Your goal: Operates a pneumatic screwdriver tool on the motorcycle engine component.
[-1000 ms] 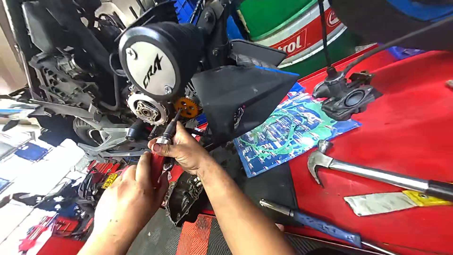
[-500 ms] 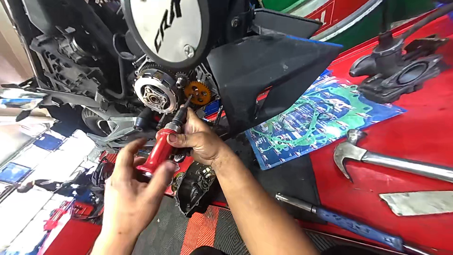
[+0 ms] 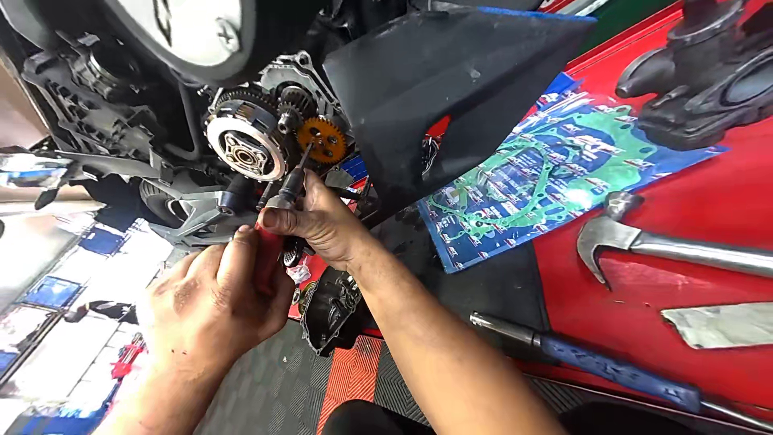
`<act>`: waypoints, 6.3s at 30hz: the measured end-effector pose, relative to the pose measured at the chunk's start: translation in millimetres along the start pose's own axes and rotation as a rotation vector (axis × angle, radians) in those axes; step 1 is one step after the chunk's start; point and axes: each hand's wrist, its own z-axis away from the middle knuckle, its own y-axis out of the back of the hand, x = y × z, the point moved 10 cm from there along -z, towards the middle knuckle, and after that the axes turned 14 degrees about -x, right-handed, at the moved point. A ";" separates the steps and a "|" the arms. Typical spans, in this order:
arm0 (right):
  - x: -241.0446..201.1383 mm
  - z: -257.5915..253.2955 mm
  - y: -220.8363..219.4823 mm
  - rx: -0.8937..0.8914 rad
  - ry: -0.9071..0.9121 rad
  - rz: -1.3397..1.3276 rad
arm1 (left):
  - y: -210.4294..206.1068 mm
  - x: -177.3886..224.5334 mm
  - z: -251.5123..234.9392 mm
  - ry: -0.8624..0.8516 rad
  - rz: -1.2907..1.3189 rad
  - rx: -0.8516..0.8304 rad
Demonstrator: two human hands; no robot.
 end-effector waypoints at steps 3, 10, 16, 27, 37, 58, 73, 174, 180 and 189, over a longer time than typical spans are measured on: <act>-0.2 1.1 -4.5 -0.050 -0.019 0.005 | -16.0 -17.4 12.4 0.213 0.517 0.070; 0.2 0.4 -3.2 -0.118 0.028 -0.032 | -95.1 13.4 35.4 0.852 2.214 0.045; 3.6 -2.2 -1.7 -0.128 0.034 -0.079 | -15.8 -25.8 33.1 0.250 0.366 -0.123; -0.6 -2.4 -3.1 -0.087 0.027 0.053 | -82.1 -9.8 34.4 0.738 1.961 -0.184; -0.1 -2.6 -4.2 -0.146 0.053 -0.058 | -4.8 -18.3 33.4 0.238 0.300 -0.129; 1.8 1.0 -5.9 -0.098 0.014 0.001 | -27.1 -37.2 47.1 0.453 0.635 -0.139; 1.9 0.8 -4.7 -0.063 -0.007 0.059 | -57.8 -42.6 39.5 0.492 1.055 -0.226; 4.4 -7.6 -1.2 -0.025 0.105 0.093 | -50.6 -53.7 50.0 0.355 0.934 -0.054; 0.2 -7.9 1.0 0.034 0.086 0.212 | -15.3 -16.4 42.7 -0.005 0.259 0.105; 3.8 -0.1 -6.3 -0.350 0.061 -0.156 | -63.2 -19.0 45.6 0.619 1.312 -0.130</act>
